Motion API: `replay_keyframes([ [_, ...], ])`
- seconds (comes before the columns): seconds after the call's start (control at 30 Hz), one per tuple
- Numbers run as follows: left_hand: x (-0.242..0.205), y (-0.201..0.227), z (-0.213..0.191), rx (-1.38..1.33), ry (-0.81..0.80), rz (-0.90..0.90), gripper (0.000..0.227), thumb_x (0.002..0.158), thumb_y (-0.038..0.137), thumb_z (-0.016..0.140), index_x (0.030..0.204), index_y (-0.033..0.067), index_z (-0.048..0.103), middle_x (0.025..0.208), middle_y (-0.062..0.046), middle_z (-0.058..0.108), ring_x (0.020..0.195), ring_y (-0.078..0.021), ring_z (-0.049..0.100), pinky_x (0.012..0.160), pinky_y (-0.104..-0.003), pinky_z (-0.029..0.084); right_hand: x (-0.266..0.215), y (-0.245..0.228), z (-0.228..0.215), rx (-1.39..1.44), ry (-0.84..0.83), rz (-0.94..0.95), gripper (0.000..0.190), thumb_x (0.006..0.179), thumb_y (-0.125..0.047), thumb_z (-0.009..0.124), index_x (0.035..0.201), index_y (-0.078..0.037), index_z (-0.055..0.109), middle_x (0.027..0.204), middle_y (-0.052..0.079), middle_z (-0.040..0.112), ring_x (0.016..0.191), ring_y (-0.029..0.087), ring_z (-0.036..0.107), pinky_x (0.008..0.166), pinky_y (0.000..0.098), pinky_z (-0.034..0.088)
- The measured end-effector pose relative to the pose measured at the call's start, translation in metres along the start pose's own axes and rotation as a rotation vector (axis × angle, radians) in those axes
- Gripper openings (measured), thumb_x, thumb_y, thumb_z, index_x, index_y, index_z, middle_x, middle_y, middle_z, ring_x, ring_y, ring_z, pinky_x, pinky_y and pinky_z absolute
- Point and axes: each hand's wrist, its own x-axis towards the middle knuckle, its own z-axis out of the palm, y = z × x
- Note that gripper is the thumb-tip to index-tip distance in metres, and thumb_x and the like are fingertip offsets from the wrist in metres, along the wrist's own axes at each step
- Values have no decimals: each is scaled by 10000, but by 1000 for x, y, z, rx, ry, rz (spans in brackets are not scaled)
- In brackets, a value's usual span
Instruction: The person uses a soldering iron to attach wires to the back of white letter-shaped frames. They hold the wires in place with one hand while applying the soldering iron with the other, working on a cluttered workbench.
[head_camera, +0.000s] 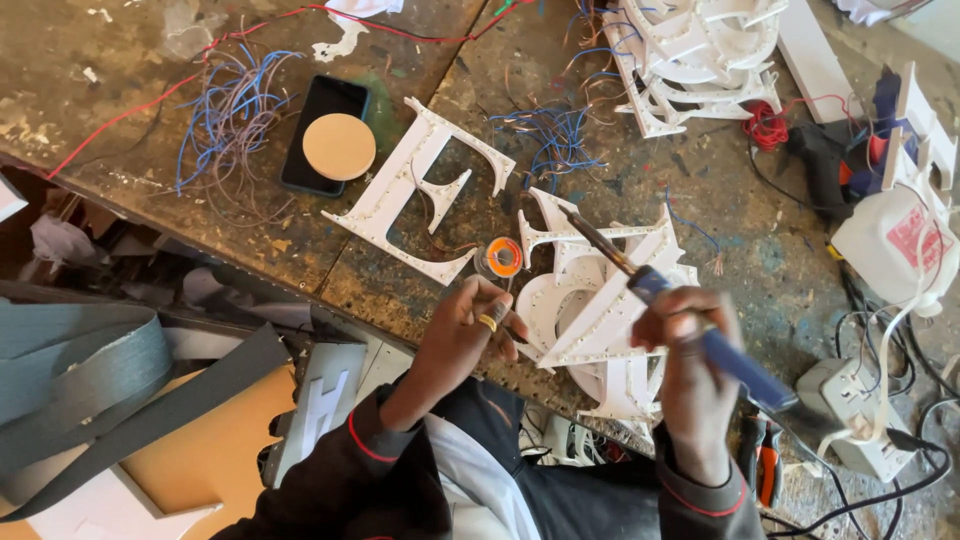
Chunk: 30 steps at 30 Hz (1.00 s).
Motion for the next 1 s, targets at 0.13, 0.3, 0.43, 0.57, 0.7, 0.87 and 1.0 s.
replay_keyframes([
  [0.13,14,-19,-5,-61,-18,-58,250,1198,208,591,1243,-37,576,926,-251,832,609,-275,807,502,-304,605,21,16,-8,142,128,25,253,1163,-367,551,1250,-129,566,765,12,550,589,102,551,599,250,517],
  [0.3,24,-38,-7,-55,-109,-38,227,1213,170,543,1280,-44,579,713,-116,683,464,-162,643,430,-251,452,34,46,-18,151,234,100,210,1159,-292,517,1133,-91,574,748,27,502,505,104,469,540,275,439],
  [0.43,20,-35,1,-129,-41,-53,256,1190,143,591,1272,-98,619,677,-19,541,501,-33,445,448,-203,359,42,65,-26,152,238,112,259,1176,-344,541,1110,-102,603,774,49,519,481,113,474,521,294,454],
  [0.57,19,-22,0,-31,-27,-87,233,1170,172,616,1231,-32,711,621,3,455,488,-46,330,455,-245,274,40,32,-14,150,238,148,231,1186,-315,556,1043,-143,617,756,25,577,525,118,497,529,290,467],
  [0.7,14,6,4,204,66,-136,218,1143,256,701,1067,66,773,593,-16,571,477,-90,454,483,-296,336,22,-6,-15,138,303,127,319,1269,-341,586,1000,-188,663,805,-39,675,620,110,657,506,274,558],
  [0.87,14,15,2,255,70,-143,263,1126,291,695,1105,58,817,555,6,516,460,-79,380,469,-291,274,31,-5,-24,17,246,1,256,1247,-371,569,1075,-187,614,816,-35,639,595,112,630,490,239,503],
  [1.0,15,9,1,226,55,-125,207,1124,225,714,1064,62,826,551,34,456,468,-72,322,476,-294,252,55,12,-15,54,196,134,230,1222,-328,564,1059,-176,617,881,-10,681,618,124,628,513,264,503],
])
